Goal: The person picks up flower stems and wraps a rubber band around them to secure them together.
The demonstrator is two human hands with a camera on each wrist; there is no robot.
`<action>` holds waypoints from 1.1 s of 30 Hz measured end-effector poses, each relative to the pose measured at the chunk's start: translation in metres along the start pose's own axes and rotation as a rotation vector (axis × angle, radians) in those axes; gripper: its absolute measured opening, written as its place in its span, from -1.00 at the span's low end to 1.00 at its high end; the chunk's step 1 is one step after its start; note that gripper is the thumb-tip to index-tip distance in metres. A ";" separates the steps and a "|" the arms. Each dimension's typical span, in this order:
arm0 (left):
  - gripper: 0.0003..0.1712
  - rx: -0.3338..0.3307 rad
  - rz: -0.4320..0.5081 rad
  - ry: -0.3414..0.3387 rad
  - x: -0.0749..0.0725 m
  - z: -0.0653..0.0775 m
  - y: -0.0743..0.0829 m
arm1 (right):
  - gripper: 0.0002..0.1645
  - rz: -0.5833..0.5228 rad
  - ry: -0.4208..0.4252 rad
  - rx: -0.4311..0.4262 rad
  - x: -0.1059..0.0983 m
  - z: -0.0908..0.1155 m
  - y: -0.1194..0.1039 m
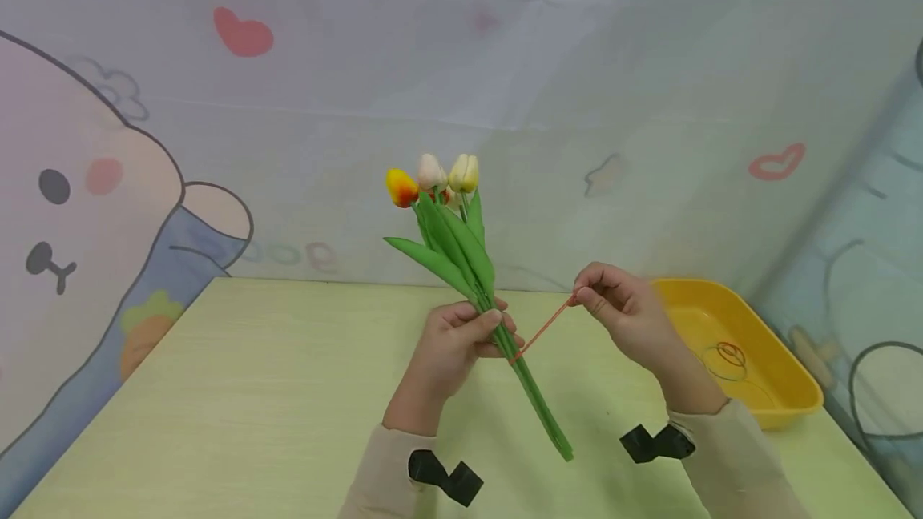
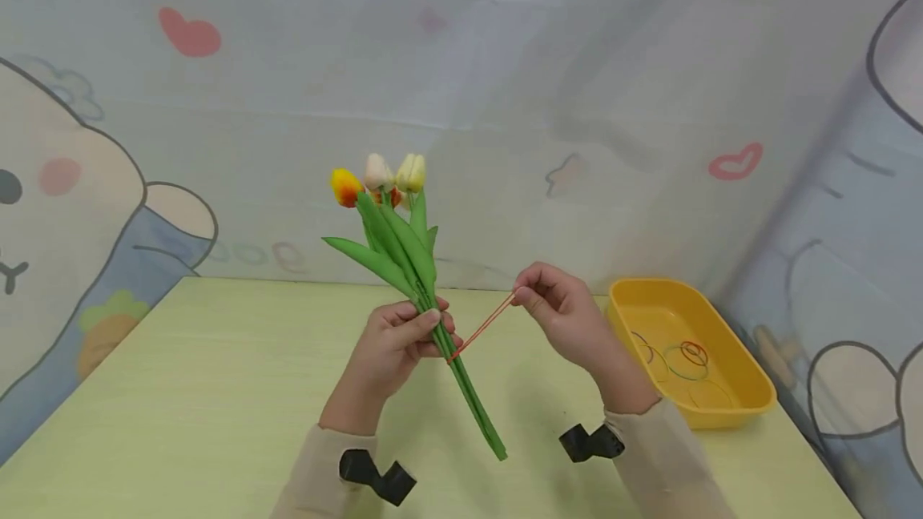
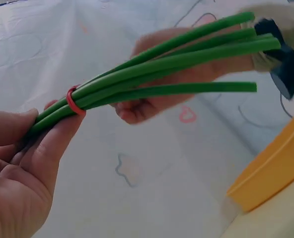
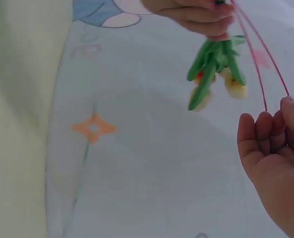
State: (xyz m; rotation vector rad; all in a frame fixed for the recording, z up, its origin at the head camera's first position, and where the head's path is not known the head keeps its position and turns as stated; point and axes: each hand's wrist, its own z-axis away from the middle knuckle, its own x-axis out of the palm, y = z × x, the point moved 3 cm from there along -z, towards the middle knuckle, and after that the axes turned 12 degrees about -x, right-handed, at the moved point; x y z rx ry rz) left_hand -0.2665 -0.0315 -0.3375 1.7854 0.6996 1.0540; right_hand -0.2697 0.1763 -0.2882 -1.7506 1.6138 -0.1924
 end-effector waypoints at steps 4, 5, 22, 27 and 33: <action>-0.90 0.019 0.144 -0.076 -0.001 0.003 0.006 | -0.91 -0.026 -0.050 0.004 0.019 0.014 0.025; -0.90 0.020 0.174 -0.074 -0.002 0.004 0.007 | -0.90 -0.036 -0.061 0.013 0.027 0.018 0.031; -0.82 0.122 0.274 0.431 -0.017 -0.005 -0.005 | -0.93 0.164 -0.027 -0.007 0.114 0.042 -0.010; -0.74 0.163 0.068 0.463 -0.016 -0.008 -0.017 | -0.85 0.318 -0.153 -0.223 0.097 0.028 -0.039; -0.78 0.111 -0.140 0.458 -0.016 -0.011 -0.026 | -0.80 0.362 -0.227 -0.230 0.061 0.007 -0.044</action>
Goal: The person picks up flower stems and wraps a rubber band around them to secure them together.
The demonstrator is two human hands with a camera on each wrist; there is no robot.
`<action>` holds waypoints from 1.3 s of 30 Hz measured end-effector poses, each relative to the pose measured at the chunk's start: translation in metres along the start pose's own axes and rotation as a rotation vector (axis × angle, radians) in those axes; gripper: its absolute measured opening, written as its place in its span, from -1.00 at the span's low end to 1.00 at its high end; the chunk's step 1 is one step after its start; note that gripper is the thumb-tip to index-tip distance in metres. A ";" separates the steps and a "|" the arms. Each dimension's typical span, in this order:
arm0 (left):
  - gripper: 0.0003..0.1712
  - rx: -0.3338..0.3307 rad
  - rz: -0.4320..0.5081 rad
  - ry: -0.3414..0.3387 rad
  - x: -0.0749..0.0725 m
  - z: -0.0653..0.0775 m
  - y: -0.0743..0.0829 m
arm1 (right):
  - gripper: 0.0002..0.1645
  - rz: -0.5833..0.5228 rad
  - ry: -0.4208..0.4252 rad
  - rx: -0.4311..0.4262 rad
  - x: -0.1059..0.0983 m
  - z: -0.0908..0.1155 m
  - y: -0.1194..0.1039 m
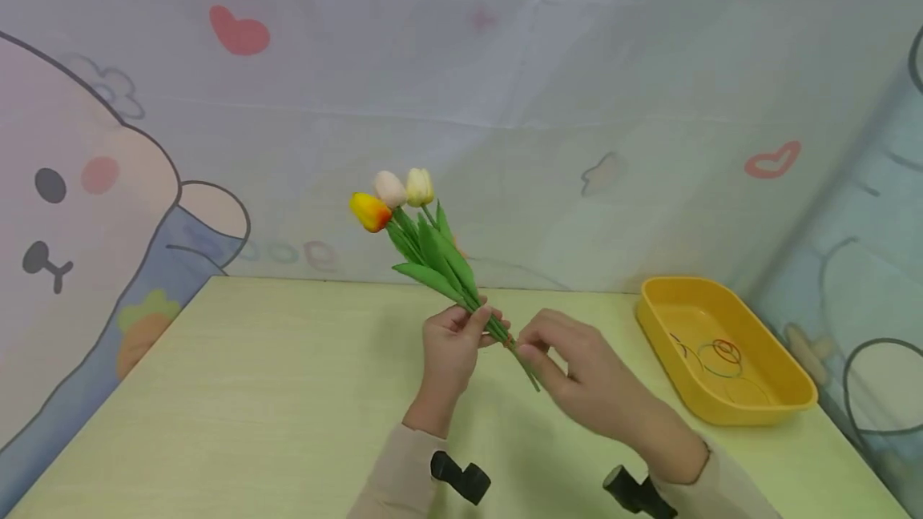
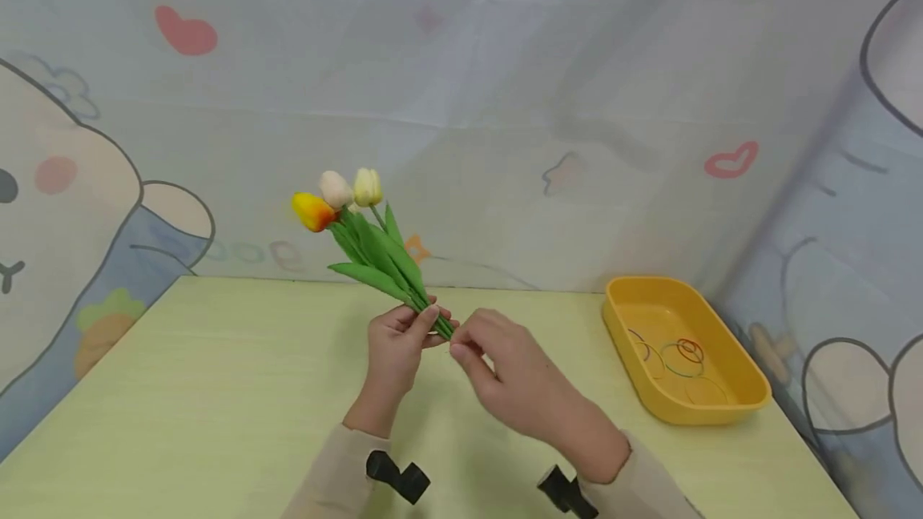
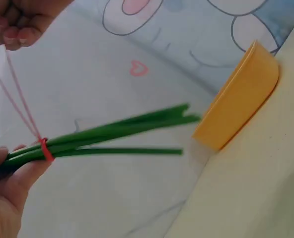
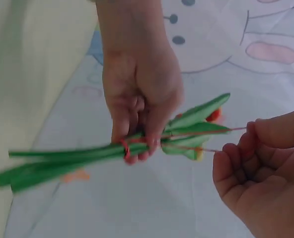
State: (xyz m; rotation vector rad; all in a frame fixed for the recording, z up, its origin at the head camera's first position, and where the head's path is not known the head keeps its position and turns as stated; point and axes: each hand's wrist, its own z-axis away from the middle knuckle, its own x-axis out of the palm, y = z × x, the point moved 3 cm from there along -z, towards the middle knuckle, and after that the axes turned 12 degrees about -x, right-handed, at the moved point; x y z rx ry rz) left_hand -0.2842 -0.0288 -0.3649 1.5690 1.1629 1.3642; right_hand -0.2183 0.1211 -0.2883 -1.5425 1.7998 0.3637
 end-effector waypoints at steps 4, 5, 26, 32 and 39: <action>-0.79 -0.024 -0.015 -0.099 0.000 0.000 0.003 | -0.74 0.028 0.024 -0.011 -0.020 -0.001 0.025; -0.78 -0.038 0.000 -0.133 0.001 0.001 0.004 | -0.72 0.033 0.040 -0.030 -0.023 0.000 0.032; -0.67 -0.278 0.464 -0.313 -0.002 0.003 0.015 | -0.90 -0.326 0.312 0.036 0.063 0.041 0.067; -0.80 -0.237 0.472 -0.165 -0.004 0.003 0.014 | -0.84 -0.576 0.489 0.260 0.098 0.048 0.047; -0.76 -0.003 0.185 -0.053 -0.004 0.005 0.014 | -0.86 -0.435 0.541 0.219 0.098 0.041 0.022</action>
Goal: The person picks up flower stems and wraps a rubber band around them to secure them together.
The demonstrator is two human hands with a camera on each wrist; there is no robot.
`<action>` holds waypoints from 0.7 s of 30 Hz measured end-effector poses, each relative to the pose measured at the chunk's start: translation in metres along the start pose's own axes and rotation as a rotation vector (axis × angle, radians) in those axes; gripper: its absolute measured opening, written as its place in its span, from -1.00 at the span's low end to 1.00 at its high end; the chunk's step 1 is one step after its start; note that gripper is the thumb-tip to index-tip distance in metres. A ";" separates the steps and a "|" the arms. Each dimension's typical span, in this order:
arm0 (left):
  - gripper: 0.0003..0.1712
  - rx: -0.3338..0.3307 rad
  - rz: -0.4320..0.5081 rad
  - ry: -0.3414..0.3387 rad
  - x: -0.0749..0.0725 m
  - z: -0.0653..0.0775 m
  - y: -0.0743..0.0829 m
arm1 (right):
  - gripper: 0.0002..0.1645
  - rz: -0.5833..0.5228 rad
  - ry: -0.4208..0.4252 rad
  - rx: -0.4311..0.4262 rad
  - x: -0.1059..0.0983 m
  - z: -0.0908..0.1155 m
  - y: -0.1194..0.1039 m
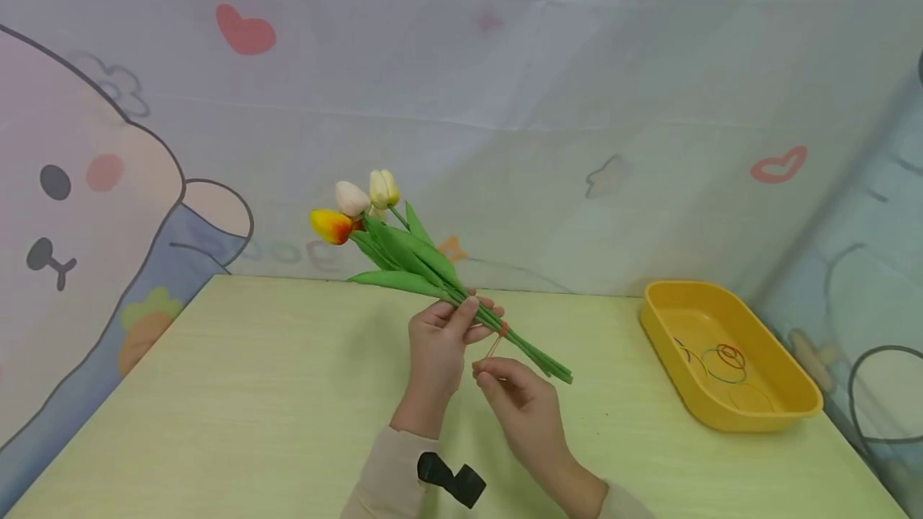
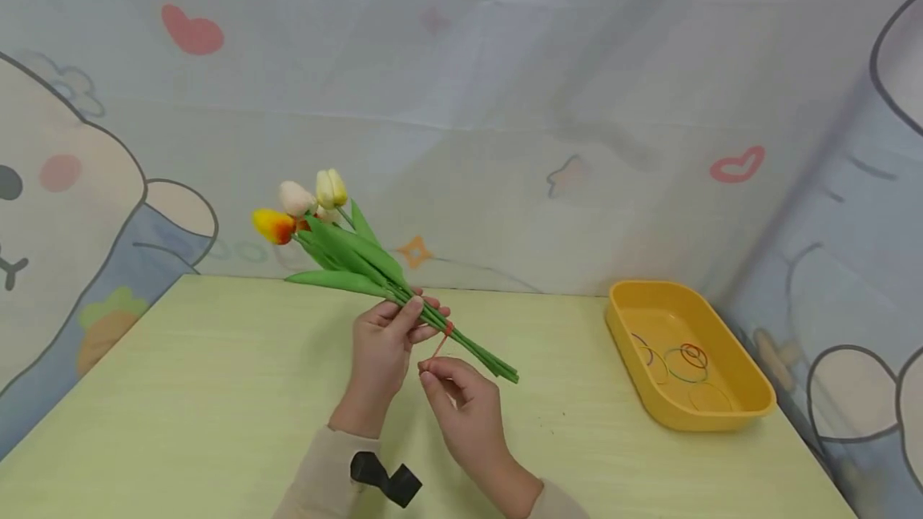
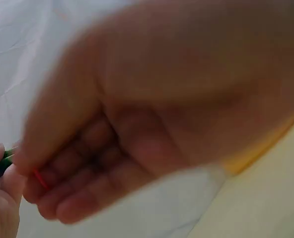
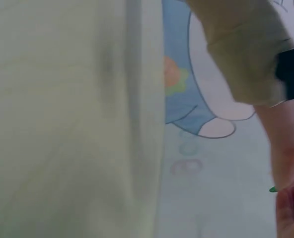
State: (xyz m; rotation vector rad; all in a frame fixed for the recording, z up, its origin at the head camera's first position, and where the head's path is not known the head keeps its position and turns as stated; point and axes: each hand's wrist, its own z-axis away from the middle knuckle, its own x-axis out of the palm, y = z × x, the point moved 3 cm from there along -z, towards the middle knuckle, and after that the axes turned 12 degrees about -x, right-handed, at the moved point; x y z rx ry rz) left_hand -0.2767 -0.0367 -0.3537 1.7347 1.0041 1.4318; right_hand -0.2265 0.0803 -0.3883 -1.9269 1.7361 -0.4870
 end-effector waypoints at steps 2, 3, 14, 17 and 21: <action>-0.74 0.061 -0.110 0.029 0.001 0.001 0.000 | -0.87 0.109 -0.046 0.020 -0.002 -0.003 -0.007; -0.75 0.085 -0.154 0.043 0.002 0.001 0.001 | -0.88 0.165 -0.074 0.019 -0.003 -0.005 -0.010; -0.81 0.074 -0.438 -0.017 0.011 0.005 0.010 | -0.74 0.507 -0.280 -0.357 -0.044 -0.038 -0.033; -0.80 0.017 -0.465 -0.082 0.013 0.004 0.010 | -0.75 0.530 -0.290 -0.376 -0.052 -0.042 -0.033; -0.77 -0.051 -0.468 -0.163 0.016 0.006 0.010 | -0.75 0.508 -0.294 -0.308 -0.061 -0.044 -0.030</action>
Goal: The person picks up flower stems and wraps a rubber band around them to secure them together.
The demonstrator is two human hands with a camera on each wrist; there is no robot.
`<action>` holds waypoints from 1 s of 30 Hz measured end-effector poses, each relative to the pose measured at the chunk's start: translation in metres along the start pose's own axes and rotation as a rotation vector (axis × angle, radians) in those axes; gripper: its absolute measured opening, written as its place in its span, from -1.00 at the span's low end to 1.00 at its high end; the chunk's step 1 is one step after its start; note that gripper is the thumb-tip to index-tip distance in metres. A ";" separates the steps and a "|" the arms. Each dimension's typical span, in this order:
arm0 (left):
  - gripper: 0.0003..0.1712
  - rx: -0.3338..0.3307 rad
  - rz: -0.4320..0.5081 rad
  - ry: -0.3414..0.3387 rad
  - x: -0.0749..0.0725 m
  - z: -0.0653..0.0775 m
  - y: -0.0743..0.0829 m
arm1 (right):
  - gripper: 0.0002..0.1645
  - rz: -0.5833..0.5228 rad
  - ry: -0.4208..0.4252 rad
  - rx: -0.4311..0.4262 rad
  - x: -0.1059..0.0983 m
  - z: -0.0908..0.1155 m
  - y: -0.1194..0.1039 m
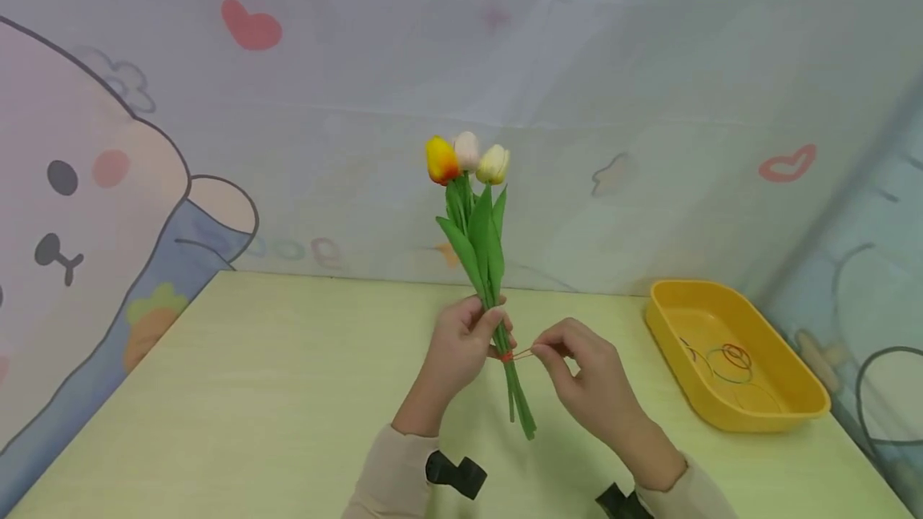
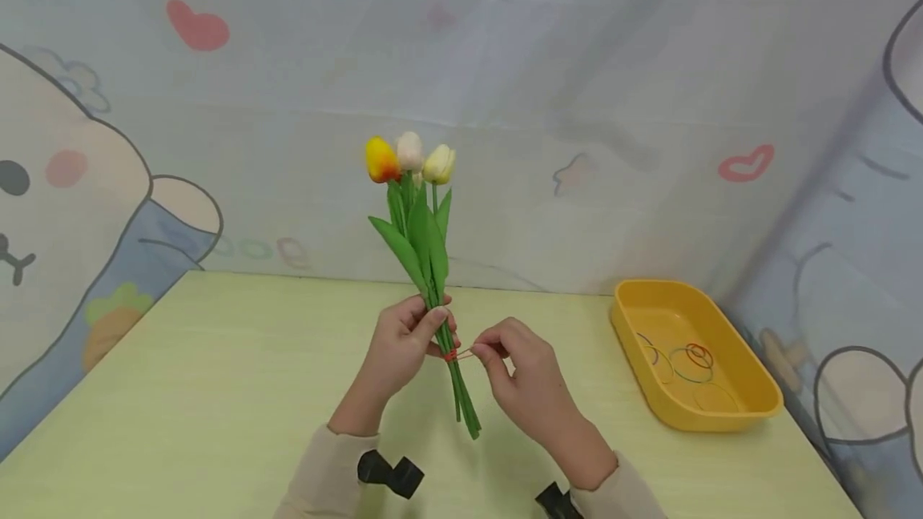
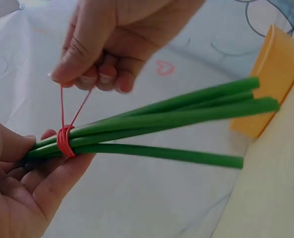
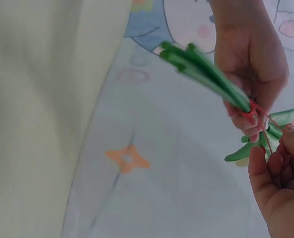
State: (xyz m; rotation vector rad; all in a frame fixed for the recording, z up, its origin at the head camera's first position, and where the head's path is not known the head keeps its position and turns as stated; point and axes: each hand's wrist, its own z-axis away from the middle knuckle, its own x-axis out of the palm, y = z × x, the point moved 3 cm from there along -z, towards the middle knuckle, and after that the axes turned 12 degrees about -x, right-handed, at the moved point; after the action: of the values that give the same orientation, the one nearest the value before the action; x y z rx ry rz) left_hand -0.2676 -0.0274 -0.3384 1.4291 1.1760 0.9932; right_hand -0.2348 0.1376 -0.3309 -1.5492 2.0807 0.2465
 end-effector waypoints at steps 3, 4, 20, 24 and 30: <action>-0.74 -0.035 0.055 -0.033 -0.002 0.001 0.002 | -0.76 -0.083 -0.031 0.078 -0.005 0.002 0.004; -0.73 -0.045 0.086 -0.041 -0.003 0.001 0.003 | -0.77 -0.119 -0.046 0.104 -0.007 0.003 0.004; -0.80 -0.157 0.618 -0.105 -0.016 0.003 0.009 | -0.79 -0.457 -0.133 0.191 -0.011 0.016 -0.018; -0.77 -0.193 0.688 -0.069 -0.018 0.002 0.005 | -0.86 -0.550 -0.108 0.302 -0.008 0.021 -0.024; -0.75 -0.233 0.752 -0.011 -0.017 0.000 0.002 | -0.90 -0.580 -0.073 0.403 -0.007 0.025 -0.033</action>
State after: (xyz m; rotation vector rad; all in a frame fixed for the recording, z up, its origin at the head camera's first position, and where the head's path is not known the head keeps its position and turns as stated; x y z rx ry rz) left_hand -0.2699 -0.0439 -0.3361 1.7084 0.4679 1.5663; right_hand -0.1953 0.1434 -0.3430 -1.7605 1.4267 -0.3048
